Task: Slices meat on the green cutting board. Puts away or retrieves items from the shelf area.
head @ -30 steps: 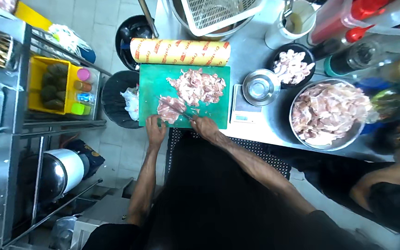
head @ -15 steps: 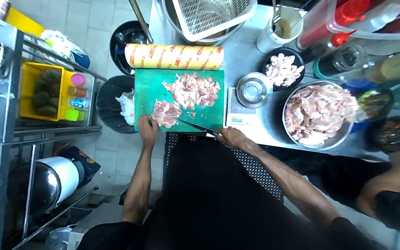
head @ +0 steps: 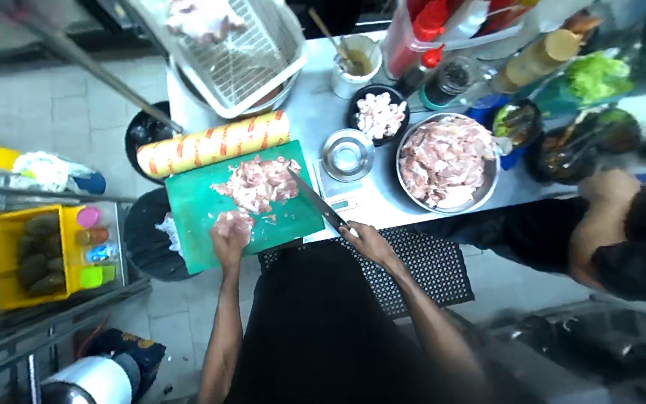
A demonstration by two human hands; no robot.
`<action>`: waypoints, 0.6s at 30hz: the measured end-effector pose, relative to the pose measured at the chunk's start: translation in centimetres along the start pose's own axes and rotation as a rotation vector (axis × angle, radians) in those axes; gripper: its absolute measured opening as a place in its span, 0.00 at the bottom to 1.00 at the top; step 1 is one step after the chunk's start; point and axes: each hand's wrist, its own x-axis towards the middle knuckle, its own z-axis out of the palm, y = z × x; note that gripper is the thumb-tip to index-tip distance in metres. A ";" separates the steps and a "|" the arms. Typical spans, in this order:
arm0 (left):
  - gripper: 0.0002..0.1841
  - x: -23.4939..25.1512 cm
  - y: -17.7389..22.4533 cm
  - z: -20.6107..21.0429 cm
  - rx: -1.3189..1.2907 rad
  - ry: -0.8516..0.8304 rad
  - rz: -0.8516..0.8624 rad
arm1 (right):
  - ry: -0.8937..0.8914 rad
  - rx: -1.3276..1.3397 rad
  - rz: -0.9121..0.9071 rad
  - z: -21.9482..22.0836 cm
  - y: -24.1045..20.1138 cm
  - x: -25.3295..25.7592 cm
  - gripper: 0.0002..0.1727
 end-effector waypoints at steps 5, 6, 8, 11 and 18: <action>0.24 1.6 7.4 0.2 -0.254 -0.005 0.260 | 0.085 0.073 0.047 0.5 3.3 -2.5 0.29; 0.23 2.1 9.6 0.5 -0.294 -0.043 0.298 | 0.092 0.088 0.063 0.6 3.8 -2.8 0.29; 0.22 2.7 14.7 1.8 -0.386 -0.154 0.346 | 0.105 0.113 0.092 0.9 4.7 -3.4 0.30; 0.19 2.1 23.1 4.9 -0.512 -0.356 0.324 | 0.098 0.137 0.111 1.1 5.5 -4.0 0.29; 0.23 -3.7 41.8 15.5 -0.620 -0.938 0.501 | 0.062 0.114 0.144 -0.2 5.6 -4.0 0.29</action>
